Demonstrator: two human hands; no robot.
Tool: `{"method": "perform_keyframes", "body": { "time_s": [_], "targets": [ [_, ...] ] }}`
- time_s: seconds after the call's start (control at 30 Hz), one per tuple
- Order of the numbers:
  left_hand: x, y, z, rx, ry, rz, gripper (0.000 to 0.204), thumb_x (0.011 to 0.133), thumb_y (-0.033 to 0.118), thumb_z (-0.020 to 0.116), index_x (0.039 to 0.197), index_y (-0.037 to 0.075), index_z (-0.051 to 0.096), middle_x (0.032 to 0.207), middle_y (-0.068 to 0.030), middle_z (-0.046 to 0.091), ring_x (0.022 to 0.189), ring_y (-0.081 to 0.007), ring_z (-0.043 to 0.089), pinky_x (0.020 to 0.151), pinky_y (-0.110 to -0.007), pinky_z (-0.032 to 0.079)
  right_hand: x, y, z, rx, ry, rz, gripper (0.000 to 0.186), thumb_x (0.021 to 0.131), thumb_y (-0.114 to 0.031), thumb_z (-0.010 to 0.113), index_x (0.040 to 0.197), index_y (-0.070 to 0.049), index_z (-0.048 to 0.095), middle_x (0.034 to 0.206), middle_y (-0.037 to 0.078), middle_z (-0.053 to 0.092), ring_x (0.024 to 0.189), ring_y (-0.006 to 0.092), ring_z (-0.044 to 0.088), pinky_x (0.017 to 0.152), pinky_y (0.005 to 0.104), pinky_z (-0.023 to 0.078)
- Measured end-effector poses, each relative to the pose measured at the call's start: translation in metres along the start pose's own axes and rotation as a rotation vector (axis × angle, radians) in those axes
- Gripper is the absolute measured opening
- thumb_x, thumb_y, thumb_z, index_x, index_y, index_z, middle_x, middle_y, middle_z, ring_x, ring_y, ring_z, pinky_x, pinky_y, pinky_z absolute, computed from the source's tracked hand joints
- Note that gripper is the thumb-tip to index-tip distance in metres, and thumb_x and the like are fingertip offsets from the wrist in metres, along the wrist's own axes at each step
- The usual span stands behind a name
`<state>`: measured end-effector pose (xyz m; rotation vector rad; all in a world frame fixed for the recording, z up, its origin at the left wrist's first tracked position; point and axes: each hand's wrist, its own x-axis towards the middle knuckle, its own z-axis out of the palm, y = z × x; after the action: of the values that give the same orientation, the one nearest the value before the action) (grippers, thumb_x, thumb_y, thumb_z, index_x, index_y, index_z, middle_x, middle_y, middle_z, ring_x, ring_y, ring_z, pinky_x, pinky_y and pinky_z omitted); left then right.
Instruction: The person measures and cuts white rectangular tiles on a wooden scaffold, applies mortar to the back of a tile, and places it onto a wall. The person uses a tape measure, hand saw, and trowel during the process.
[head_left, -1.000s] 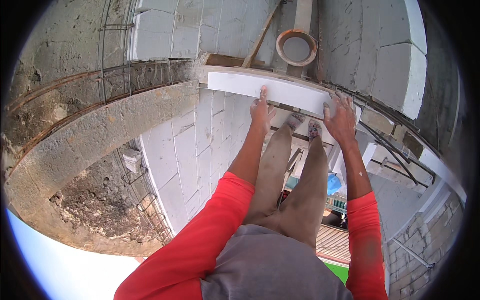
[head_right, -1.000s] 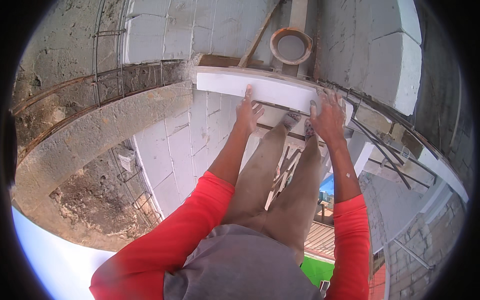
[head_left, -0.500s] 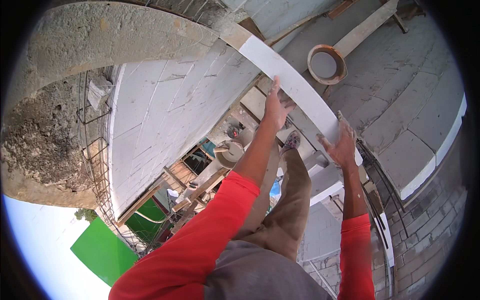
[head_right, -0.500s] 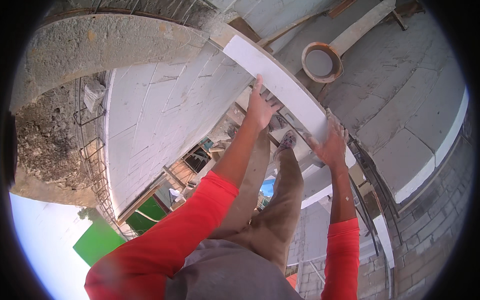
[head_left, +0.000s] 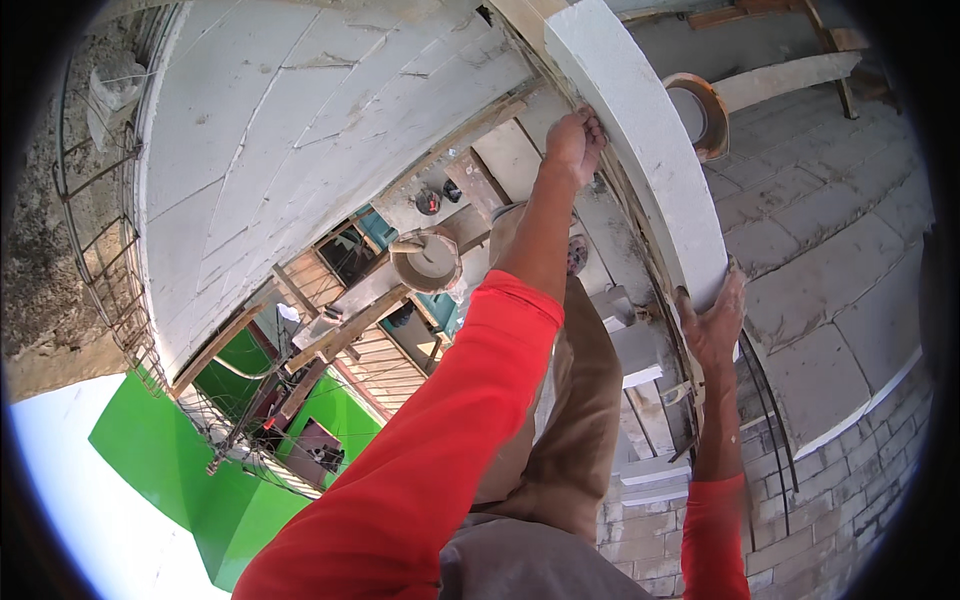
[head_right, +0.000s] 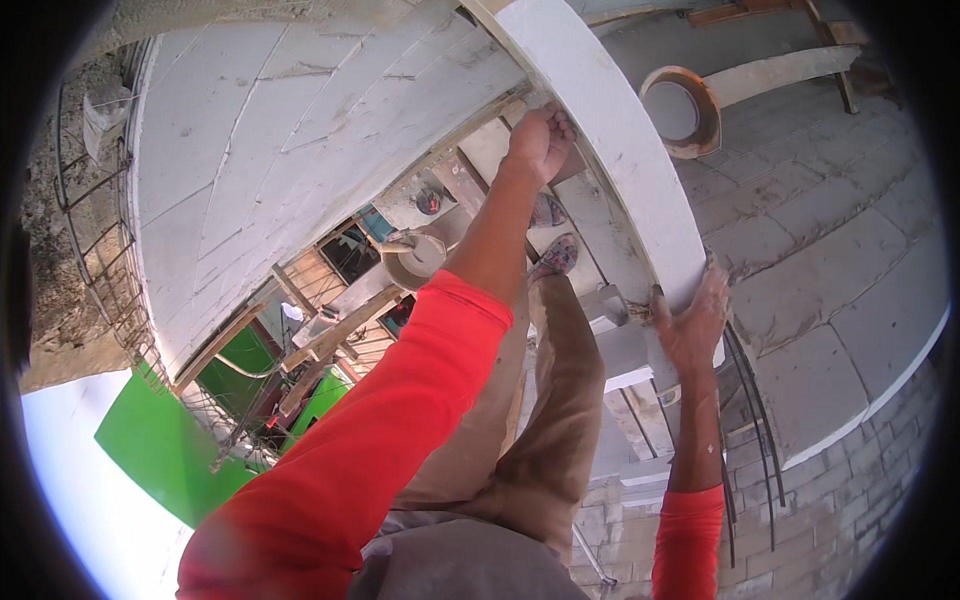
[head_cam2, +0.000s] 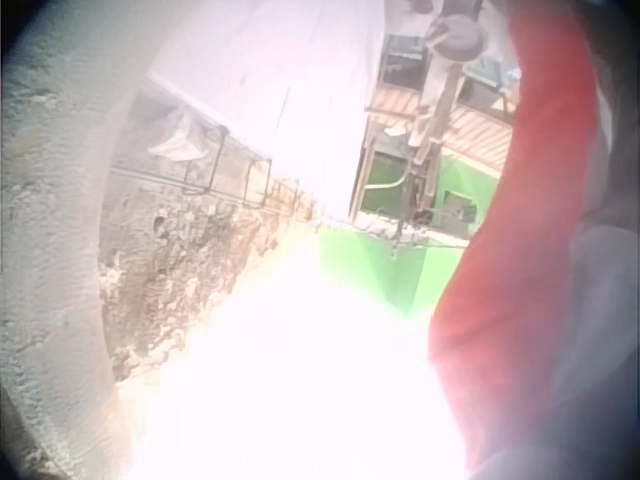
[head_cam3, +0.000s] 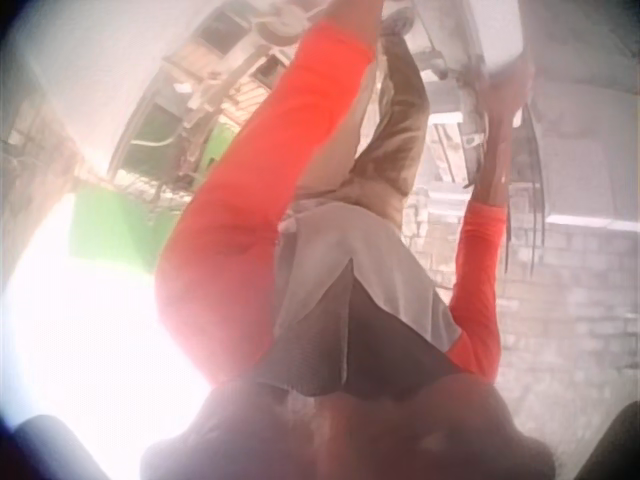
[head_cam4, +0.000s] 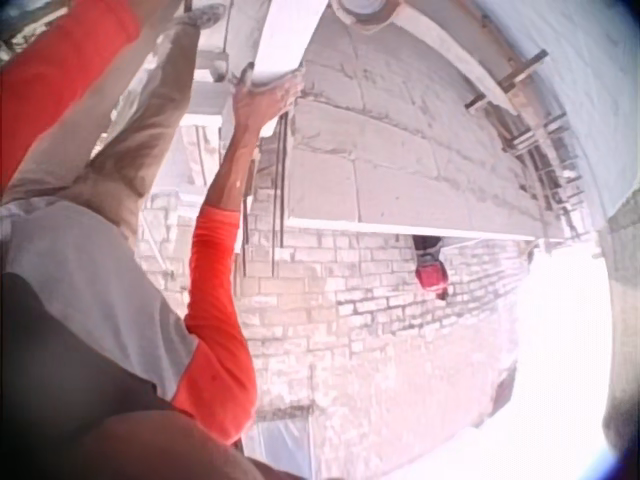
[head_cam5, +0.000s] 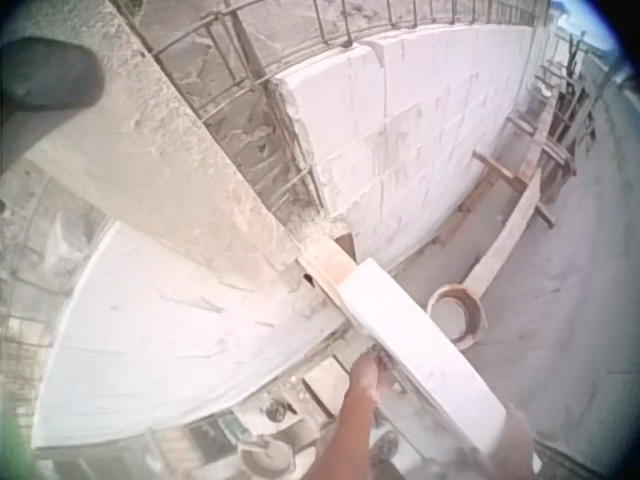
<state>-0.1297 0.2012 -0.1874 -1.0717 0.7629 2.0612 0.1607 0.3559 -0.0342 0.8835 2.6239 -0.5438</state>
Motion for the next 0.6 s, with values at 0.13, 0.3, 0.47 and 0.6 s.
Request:
{"method": "perform_keyframes", "body": {
  "time_s": [0.13, 0.3, 0.47, 0.6],
  "targets": [
    [0.004, 0.004, -0.02, -0.021, 0.116, 0.018, 0.012, 0.107, 0.01, 0.053, 0.097, 0.007, 0.06, 0.085, -0.0006, 0.052, 0.075, -0.0141, 0.049, 0.073, -0.031, 0.046, 0.007, -0.017, -0.015, 0.098, -0.04, 0.002, 0.091, 0.081, -0.028, 0.085, 0.149, 0.012, 0.041, 0.141, 0.037, 0.052, 0.135, 0.0529, 0.048, 0.117, 0.0575, 0.038],
    [0.015, 0.0, -0.017, -0.085, -0.167, -0.009, 0.015, 0.107, 0.011, 0.053, 0.093, 0.009, 0.056, 0.085, -0.0002, 0.051, 0.075, -0.0131, 0.048, 0.072, -0.029, 0.044, 0.008, -0.013, -0.01, 0.09, -0.019, -0.018, 0.09, 0.081, -0.027, 0.085, 0.149, 0.012, 0.041, 0.139, 0.037, 0.052, 0.134, 0.0538, 0.048, 0.116, 0.0578, 0.038],
    [0.001, -0.003, -0.014, -0.032, -0.04, -0.035, 0.013, 0.108, 0.012, 0.053, 0.097, 0.008, 0.058, 0.084, 0.0, 0.051, 0.074, -0.0128, 0.047, 0.07, -0.029, 0.044, -0.002, 0.003, 0.002, -0.008, 0.018, -0.034, 0.093, 0.082, -0.033, 0.084, 0.15, 0.012, 0.04, 0.141, 0.038, 0.051, 0.135, 0.0548, 0.047, 0.118, 0.0602, 0.036],
    [-0.019, -0.003, -0.051, 0.103, 0.122, 0.047, 0.017, 0.11, 0.022, 0.057, 0.109, 0.006, 0.062, 0.094, -0.0037, 0.058, 0.084, -0.0154, 0.055, 0.079, -0.031, 0.051, 0.003, -0.005, -0.002, 0.027, 0.005, -0.053, 0.096, 0.082, -0.036, 0.083, 0.153, 0.01, 0.038, 0.143, 0.034, 0.05, 0.136, 0.0528, 0.048, 0.119, 0.0612, 0.034]
  ]
}}
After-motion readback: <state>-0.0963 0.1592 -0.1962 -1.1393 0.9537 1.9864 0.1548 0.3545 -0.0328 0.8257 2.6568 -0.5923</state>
